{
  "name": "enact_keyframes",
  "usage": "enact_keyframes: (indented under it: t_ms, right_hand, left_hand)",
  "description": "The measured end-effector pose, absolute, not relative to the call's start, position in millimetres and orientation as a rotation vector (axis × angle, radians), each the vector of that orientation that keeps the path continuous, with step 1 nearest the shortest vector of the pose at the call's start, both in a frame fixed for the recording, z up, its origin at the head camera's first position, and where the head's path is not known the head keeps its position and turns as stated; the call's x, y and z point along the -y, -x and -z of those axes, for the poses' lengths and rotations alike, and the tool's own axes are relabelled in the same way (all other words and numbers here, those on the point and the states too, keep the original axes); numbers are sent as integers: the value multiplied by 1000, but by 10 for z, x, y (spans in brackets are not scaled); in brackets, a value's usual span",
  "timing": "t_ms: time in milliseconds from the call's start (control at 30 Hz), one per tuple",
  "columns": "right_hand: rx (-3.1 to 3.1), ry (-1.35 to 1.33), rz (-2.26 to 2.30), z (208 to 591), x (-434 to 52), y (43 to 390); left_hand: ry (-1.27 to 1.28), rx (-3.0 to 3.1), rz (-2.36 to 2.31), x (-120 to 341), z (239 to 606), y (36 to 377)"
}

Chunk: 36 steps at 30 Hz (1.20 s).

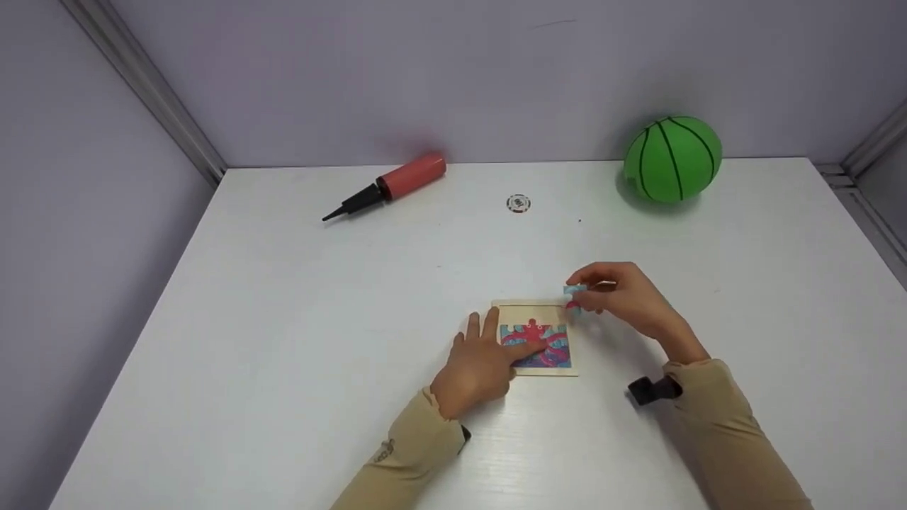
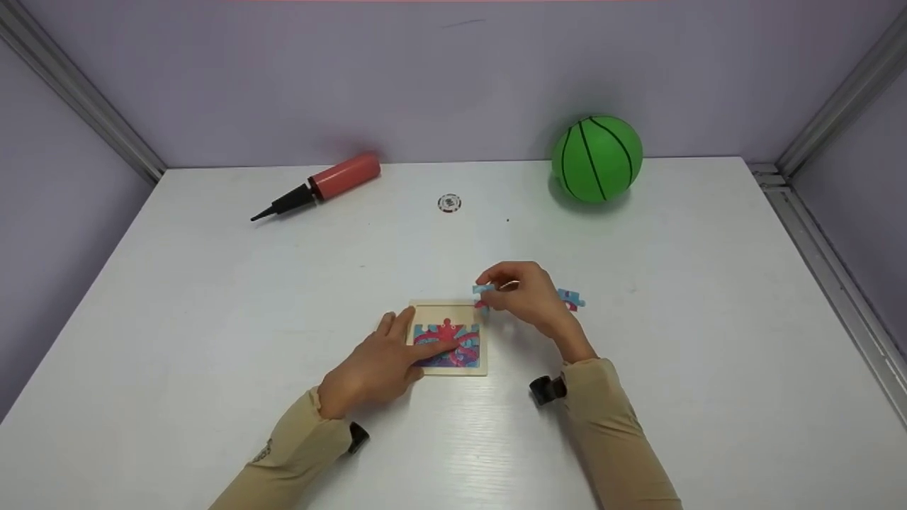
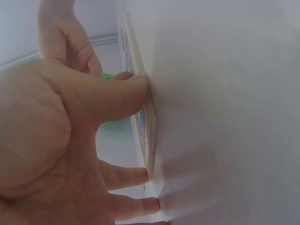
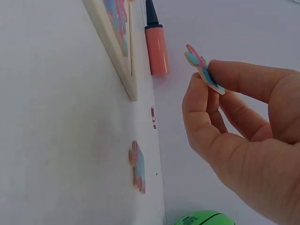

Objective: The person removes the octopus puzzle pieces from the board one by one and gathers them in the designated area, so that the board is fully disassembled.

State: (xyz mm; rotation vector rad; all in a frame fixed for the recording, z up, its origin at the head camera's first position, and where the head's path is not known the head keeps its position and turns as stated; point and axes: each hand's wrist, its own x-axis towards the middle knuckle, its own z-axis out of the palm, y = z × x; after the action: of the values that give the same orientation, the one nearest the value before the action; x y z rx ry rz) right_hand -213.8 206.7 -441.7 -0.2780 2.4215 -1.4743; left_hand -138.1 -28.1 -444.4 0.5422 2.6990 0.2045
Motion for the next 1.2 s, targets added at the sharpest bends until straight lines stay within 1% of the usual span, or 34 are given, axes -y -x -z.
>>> enact_keyframes:
  t_ms: [667,933,1200]
  right_hand:
    - [-2481,160,1524,4356,-2779,2112]
    - [-2527,118,1485,4452,-3138,2037]
    - [-2529,3,1453,4526,-3504,2002]
  left_hand:
    - [-559,-2716,-210,285,4461,1372]
    - [-587,-2730,-211,299,4450,1368]
    - [-572,-2717,-200,288,4464,1369]
